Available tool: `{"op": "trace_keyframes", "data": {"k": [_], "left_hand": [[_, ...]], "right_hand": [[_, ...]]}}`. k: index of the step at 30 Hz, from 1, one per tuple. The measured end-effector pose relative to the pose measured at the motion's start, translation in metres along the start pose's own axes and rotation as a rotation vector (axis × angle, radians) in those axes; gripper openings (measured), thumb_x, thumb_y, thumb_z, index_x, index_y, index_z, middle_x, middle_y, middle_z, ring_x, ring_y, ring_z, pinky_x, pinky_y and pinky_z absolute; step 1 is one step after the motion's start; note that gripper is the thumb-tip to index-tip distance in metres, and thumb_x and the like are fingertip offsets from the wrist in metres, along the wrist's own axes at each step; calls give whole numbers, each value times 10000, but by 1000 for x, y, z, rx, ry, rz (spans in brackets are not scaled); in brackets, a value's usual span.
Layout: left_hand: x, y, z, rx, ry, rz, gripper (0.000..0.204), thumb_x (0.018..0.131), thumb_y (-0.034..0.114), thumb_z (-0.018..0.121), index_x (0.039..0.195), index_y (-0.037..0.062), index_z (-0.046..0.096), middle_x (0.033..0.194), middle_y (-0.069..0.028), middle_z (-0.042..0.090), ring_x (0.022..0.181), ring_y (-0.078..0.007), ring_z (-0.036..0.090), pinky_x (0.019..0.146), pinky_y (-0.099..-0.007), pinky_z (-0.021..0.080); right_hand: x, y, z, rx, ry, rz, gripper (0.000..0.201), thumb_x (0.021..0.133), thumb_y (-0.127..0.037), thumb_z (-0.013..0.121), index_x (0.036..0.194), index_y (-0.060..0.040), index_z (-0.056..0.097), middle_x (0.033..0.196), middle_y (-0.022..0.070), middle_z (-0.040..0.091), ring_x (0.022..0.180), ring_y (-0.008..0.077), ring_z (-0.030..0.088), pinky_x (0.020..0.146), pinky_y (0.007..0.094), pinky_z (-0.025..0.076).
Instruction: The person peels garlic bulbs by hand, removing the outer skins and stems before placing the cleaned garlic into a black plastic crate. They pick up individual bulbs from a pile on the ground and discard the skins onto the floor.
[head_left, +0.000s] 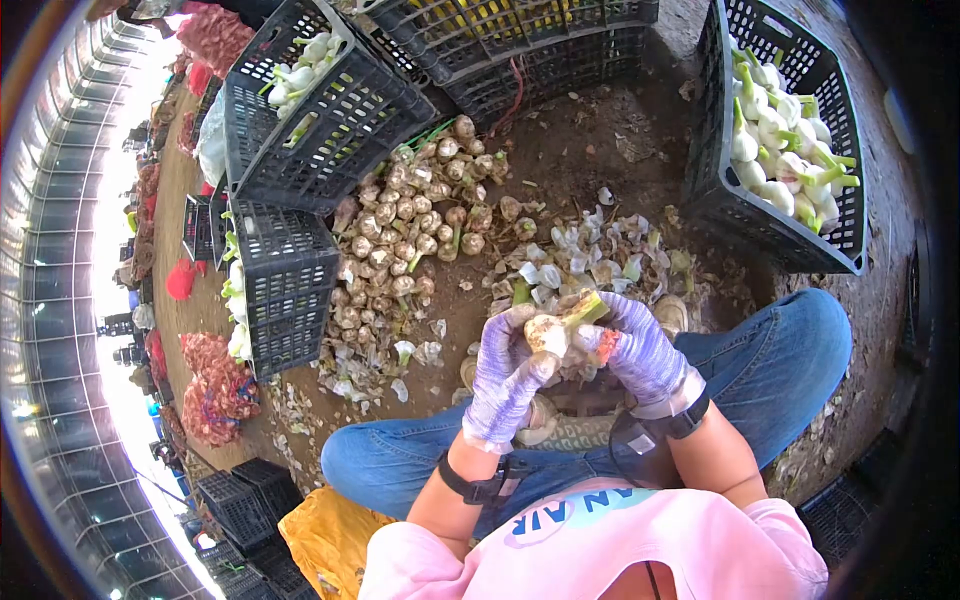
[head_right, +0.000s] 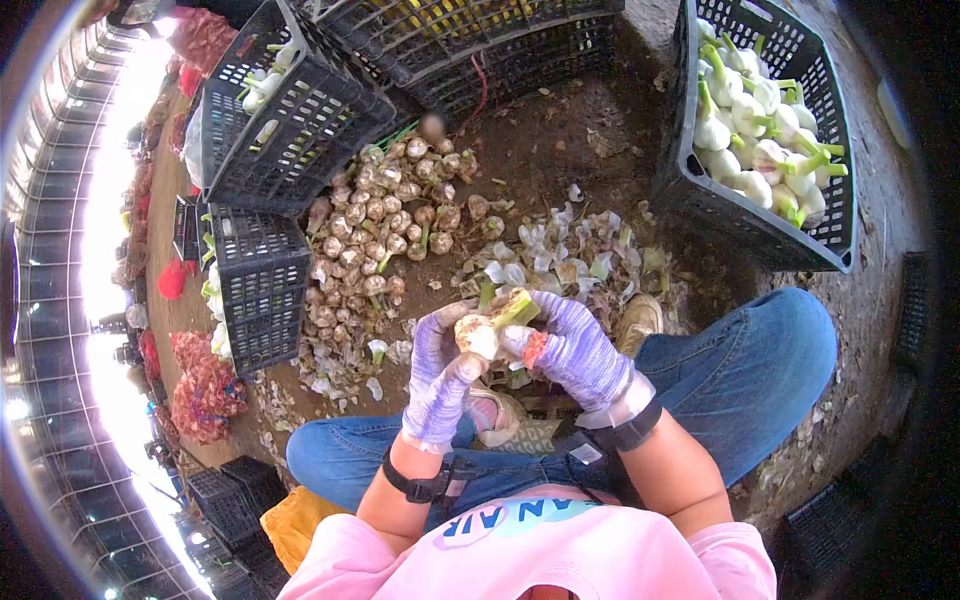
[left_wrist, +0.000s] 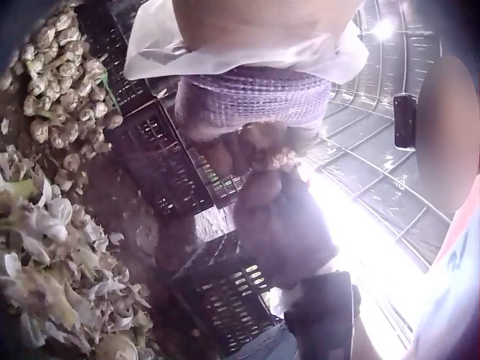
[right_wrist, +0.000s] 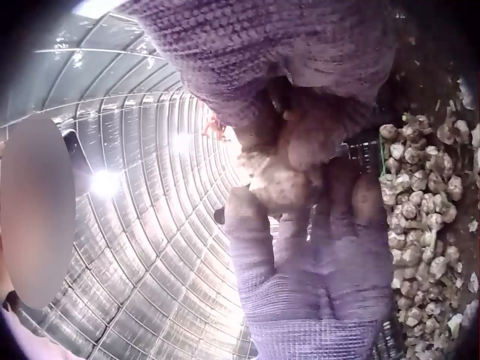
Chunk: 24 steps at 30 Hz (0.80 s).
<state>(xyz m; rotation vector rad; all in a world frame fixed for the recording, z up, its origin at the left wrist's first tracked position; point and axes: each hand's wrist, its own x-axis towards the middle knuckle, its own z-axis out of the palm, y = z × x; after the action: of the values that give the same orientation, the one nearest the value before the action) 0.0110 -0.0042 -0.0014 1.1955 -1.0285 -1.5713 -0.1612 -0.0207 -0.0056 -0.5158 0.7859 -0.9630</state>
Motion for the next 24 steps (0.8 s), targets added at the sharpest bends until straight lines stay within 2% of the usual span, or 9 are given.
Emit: {"op": "trace_keyframes", "data": {"k": [6,8,9,10,12,16,18,21,24], "left_hand": [[1,1,5,-83,32,-41,637,802,463,642,1221,46,405,1079,-79,531,967,-168,545,814,-296,481],[6,-3,-12,-102,64,-234,681,796,573,577,1203,46,435,1022,-90,569,867,-165,586,684,-279,512],[11,-10,-23,-205,65,-477,689,806,595,540,1215,51,432,987,-79,575,827,-159,590,661,-272,510],[20,3,-17,-309,62,-719,699,817,616,504,1227,56,428,952,-67,582,788,-153,595,638,-266,508],[16,5,7,-319,234,-628,685,844,601,473,1264,64,407,949,-60,582,761,-141,587,617,-252,496],[3,-19,7,473,156,28,515,925,463,432,1206,33,404,1027,-50,533,904,-120,536,788,-253,468],[2,-9,14,299,203,-74,423,930,427,444,1154,68,430,997,-50,539,867,-101,543,716,-228,482],[10,-4,2,-74,160,-317,452,878,443,543,1142,82,477,961,-64,575,811,-152,576,696,-270,496],[15,-5,-5,-9,74,-171,528,823,476,610,1146,78,484,971,-61,577,847,-156,584,729,-265,497]], "right_hand": [[2,11,-8,-60,-50,87,281,800,-141,669,1028,11,606,976,48,631,857,88,571,747,236,469],[-2,11,-3,-294,-27,14,264,781,-129,661,997,12,609,983,116,628,882,174,597,765,292,474],[2,35,-18,-1056,47,-552,279,757,-119,640,990,25,588,950,194,595,887,320,585,777,368,465],[3,33,-17,-1055,45,-552,279,757,-119,640,990,25,588,950,194,595,887,320,585,777,368,465],[7,27,-14,-928,13,-445,292,746,-121,619,989,32,570,935,234,551,892,424,527,786,419,445],[11,42,-11,-871,120,-454,298,768,-116,600,1020,35,550,936,224,529,886,407,520,786,411,439],[4,30,-8,-870,-42,-518,314,796,-114,597,1074,19,539,1013,181,551,946,322,544,811,366,447],[4,23,-8,140,-219,149,383,849,-140,582,1202,-22,490,1107,52,578,989,118,543,842,273,451],[10,30,-13,64,-213,2,365,850,-123,563,1192,-18,493,1054,44,598,933,106,563,809,258,460]]}}
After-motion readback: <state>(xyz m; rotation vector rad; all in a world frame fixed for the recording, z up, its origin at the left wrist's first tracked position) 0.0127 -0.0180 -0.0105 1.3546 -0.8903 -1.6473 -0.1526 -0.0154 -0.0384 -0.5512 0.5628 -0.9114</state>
